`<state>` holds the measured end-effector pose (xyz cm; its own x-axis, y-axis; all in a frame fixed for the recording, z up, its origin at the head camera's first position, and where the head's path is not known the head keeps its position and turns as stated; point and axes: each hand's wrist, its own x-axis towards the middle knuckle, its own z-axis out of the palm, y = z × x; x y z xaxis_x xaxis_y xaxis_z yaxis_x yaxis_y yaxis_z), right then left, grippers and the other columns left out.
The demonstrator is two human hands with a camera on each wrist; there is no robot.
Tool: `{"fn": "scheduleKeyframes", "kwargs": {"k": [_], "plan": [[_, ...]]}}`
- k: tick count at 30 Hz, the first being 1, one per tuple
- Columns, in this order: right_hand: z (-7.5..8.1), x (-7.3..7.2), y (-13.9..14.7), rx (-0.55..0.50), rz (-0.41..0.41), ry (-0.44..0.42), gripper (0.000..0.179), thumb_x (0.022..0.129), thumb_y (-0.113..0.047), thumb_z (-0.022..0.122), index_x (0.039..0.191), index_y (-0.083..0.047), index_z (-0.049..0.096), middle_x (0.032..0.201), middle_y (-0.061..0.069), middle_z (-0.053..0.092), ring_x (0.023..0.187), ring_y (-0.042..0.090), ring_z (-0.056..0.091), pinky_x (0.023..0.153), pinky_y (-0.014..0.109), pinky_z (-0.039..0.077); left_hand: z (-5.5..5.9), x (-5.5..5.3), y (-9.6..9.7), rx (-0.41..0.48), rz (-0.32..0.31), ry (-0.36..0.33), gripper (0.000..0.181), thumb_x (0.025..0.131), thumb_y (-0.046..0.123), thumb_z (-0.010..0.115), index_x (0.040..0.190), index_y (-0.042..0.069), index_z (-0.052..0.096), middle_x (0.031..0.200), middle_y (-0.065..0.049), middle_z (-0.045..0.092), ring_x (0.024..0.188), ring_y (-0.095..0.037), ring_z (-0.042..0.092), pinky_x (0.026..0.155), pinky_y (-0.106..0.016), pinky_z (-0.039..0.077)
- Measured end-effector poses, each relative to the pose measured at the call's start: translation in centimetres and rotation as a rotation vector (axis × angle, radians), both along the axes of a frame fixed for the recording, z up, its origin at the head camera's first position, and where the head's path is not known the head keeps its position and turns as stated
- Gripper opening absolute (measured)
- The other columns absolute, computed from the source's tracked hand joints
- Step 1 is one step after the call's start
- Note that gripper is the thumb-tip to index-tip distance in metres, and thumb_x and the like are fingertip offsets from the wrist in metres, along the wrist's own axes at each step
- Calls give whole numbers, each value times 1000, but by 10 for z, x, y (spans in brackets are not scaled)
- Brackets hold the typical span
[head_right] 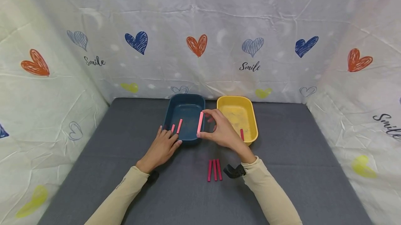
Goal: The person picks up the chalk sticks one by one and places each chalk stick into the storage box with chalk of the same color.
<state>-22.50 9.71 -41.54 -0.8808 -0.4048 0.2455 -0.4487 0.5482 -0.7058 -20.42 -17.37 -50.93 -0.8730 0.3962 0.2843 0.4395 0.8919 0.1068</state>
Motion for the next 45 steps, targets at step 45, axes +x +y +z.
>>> {"fn": "scheduleKeyframes", "kwargs": {"k": [45], "plan": [[-29,-78,-89,-58,3,-177,78,80,-37,81,145,-13,44,135,9,49,113,28,60,82,36,56,-1,-3,0,-7,-20,24,30,101,39,52,108,13,65,114,-14,63,113,-33,55,115,-64,26]]}}
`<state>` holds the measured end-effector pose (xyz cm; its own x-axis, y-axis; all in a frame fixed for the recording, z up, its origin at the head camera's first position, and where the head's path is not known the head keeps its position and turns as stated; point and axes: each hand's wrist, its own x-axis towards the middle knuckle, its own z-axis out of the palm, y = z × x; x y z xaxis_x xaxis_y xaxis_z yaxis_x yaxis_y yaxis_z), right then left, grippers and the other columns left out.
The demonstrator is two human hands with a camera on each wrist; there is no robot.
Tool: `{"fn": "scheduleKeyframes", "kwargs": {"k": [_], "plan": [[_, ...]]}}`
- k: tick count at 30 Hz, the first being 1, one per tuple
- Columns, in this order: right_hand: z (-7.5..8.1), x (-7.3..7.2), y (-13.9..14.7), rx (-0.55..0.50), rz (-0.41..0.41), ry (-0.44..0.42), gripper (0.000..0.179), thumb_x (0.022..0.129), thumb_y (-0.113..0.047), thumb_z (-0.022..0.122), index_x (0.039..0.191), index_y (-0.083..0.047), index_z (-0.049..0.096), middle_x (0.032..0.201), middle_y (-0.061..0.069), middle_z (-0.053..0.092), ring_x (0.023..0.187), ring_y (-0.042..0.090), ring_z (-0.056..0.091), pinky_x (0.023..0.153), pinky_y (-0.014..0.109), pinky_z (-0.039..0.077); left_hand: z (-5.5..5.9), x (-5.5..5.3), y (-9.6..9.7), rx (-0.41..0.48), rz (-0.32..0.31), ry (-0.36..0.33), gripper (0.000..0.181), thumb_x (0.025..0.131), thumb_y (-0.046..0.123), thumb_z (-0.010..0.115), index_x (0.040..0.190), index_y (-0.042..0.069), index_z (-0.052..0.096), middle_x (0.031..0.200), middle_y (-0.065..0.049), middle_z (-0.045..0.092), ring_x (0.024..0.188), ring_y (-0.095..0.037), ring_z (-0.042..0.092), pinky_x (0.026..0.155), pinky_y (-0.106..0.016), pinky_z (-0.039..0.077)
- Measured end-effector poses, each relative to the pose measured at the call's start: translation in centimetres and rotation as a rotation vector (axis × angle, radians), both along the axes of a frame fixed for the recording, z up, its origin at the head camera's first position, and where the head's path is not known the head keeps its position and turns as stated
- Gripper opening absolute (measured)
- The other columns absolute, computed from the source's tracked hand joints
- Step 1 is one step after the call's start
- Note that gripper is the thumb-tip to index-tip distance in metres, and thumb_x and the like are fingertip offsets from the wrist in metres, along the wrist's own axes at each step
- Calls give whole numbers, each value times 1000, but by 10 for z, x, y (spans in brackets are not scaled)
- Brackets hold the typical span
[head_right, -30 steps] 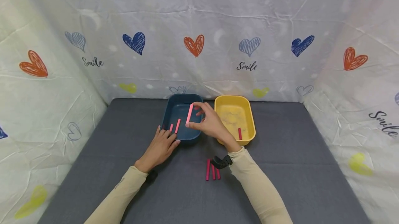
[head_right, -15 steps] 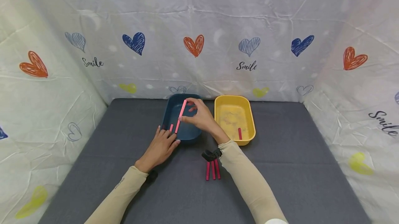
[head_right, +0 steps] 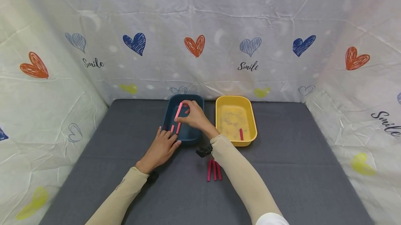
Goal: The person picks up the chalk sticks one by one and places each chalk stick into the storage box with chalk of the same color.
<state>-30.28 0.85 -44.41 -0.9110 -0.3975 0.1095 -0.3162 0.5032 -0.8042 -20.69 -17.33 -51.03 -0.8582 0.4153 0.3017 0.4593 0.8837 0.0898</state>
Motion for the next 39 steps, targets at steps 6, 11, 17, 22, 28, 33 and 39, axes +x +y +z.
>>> {"fn": "scheduleKeyframes", "kwargs": {"k": [6,11,17,22,28,33,39], "plan": [[-5,-9,-9,26,-13,-38,76,80,-35,81,144,-15,45,135,12,49,112,27,60,81,36,57,2,1,-1,0,-6,2,30,101,39,52,108,12,65,110,-13,63,112,-33,55,115,-64,26],[-11,-16,-15,81,-14,-50,76,80,-33,82,144,-14,45,135,14,49,113,28,60,82,36,57,1,0,-1,-4,-5,-1,29,101,39,52,106,13,64,106,-12,63,111,-33,55,115,-64,25],[-20,-22,-21,111,-6,-87,77,79,-34,82,143,-13,45,134,15,50,109,26,60,79,33,56,1,1,0,11,-3,-10,29,102,39,51,103,13,63,103,-11,63,112,-33,56,115,-64,25],[-28,-24,-24,130,-10,-105,75,80,-31,83,143,-12,46,133,13,52,105,24,60,79,32,56,1,1,1,23,-5,-10,27,101,38,52,101,13,62,103,-12,62,112,-34,55,115,-65,24],[-35,-25,-31,201,-21,-102,73,79,-30,82,141,-12,48,130,11,54,107,24,57,86,36,53,1,1,0,22,-7,-2,26,102,38,51,98,14,61,102,-11,62,111,-34,56,115,-64,25],[-40,-25,-35,226,-16,-103,73,78,-30,83,141,-10,50,129,12,55,110,26,55,91,38,52,0,0,-1,11,-6,2,27,102,38,50,99,14,61,103,-11,62,112,-33,56,115,-64,25],[-46,-26,-36,265,-20,-94,71,79,-28,82,140,-9,50,128,12,56,109,25,56,92,38,51,-1,-1,-1,4,-5,12,27,102,39,50,100,15,62,106,-11,62,112,-33,55,115,-64,27]]}}
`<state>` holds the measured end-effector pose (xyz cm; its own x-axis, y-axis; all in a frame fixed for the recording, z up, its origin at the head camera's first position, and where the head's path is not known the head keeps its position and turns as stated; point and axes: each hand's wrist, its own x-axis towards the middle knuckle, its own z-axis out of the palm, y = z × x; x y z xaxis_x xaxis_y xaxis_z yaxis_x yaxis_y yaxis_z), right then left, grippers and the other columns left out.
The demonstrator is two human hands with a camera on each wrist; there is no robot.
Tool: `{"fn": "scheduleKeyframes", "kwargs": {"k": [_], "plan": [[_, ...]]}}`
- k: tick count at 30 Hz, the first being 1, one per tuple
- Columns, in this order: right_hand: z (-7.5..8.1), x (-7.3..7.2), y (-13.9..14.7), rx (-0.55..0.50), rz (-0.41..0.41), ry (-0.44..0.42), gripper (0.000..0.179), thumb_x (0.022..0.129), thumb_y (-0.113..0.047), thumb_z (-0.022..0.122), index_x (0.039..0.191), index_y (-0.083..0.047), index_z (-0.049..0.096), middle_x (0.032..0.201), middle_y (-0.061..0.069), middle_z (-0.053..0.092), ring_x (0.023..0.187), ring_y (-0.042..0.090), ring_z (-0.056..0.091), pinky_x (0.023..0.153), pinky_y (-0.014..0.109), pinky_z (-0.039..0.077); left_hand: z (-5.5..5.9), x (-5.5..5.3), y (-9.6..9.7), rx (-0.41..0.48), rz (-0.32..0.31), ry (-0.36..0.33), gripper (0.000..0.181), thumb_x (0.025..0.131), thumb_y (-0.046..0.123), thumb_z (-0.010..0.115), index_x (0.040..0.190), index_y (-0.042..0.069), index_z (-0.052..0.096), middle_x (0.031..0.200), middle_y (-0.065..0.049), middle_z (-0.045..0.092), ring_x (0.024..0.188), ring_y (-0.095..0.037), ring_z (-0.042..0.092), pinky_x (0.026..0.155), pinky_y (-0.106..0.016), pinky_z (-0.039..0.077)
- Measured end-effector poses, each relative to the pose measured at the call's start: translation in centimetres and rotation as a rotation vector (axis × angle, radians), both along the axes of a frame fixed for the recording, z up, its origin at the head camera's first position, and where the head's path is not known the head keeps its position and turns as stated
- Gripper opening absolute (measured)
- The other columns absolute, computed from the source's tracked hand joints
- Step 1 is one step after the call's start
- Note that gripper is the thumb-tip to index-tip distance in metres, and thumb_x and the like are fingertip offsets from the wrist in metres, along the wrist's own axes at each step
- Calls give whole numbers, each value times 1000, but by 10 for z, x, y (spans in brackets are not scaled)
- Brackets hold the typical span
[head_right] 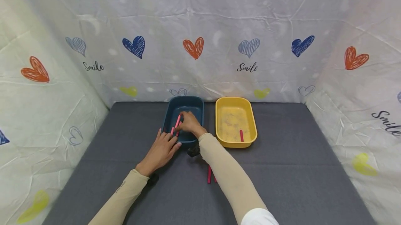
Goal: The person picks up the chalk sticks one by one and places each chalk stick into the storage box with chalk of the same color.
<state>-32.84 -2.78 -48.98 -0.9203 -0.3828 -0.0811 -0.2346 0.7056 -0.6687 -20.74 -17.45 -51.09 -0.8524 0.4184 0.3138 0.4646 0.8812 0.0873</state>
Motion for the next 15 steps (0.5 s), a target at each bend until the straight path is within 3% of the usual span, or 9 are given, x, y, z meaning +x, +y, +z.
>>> {"fn": "scheduleKeyframes", "kwargs": {"k": [15], "plan": [[-1,1,-2,13,2,-31,74,81,-29,80,145,-12,46,131,12,56,117,26,55,99,41,49,1,2,0,26,-2,-7,26,102,37,50,99,14,61,102,-11,61,111,-33,56,114,-65,26]]}}
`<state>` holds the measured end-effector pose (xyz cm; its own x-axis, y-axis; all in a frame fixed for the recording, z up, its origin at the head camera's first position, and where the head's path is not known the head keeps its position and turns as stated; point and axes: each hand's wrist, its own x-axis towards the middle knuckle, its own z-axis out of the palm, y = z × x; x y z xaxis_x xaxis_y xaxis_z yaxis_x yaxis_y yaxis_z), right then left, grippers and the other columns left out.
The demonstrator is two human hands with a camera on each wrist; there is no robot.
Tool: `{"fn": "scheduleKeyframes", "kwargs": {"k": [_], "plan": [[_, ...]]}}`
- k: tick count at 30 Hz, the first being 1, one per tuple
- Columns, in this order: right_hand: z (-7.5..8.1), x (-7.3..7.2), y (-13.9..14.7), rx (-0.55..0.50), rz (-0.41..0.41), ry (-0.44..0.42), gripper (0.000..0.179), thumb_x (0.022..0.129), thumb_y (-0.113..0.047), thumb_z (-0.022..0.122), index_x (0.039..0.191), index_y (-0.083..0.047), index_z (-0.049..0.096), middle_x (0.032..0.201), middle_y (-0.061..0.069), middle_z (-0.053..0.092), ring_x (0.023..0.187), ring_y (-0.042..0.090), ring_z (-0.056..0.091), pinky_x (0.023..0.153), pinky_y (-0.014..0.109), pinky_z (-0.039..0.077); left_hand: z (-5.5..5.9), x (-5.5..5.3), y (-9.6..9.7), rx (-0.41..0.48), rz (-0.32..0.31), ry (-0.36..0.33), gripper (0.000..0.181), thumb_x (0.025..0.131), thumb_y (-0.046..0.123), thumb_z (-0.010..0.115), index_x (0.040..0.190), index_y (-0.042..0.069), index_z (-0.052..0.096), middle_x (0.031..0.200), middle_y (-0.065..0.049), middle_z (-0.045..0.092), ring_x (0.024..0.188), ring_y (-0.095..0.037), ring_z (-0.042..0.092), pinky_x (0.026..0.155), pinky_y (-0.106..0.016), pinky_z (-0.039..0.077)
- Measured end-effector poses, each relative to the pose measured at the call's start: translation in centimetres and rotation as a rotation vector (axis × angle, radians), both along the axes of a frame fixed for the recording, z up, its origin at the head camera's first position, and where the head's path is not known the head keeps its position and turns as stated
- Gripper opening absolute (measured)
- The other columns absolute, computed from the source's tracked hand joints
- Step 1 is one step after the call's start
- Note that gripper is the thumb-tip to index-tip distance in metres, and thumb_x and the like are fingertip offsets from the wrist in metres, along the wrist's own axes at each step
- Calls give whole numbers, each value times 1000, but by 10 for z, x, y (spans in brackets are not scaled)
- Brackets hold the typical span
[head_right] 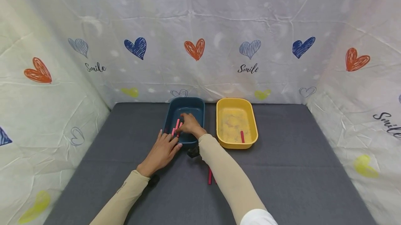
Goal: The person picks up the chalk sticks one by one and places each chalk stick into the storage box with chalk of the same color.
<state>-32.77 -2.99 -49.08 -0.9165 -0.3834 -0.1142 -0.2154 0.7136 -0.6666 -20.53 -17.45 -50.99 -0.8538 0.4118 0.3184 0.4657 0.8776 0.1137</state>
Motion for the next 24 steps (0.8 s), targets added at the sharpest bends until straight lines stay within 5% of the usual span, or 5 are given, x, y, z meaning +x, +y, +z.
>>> {"fn": "scheduleKeyframes", "kwargs": {"k": [12,24], "plan": [[26,10,10,-152,-16,108,56,94,-33,67,142,-11,48,132,14,54,113,27,59,90,41,54,0,-2,1,13,0,-2,26,102,38,51,98,14,61,103,-11,62,112,-34,55,114,-65,26],[37,31,29,-249,-44,241,47,95,-33,65,136,-13,53,127,10,54,112,26,60,92,40,53,-3,-1,0,15,5,5,28,101,39,52,103,13,64,105,-12,63,112,-33,55,115,-64,25]]}}
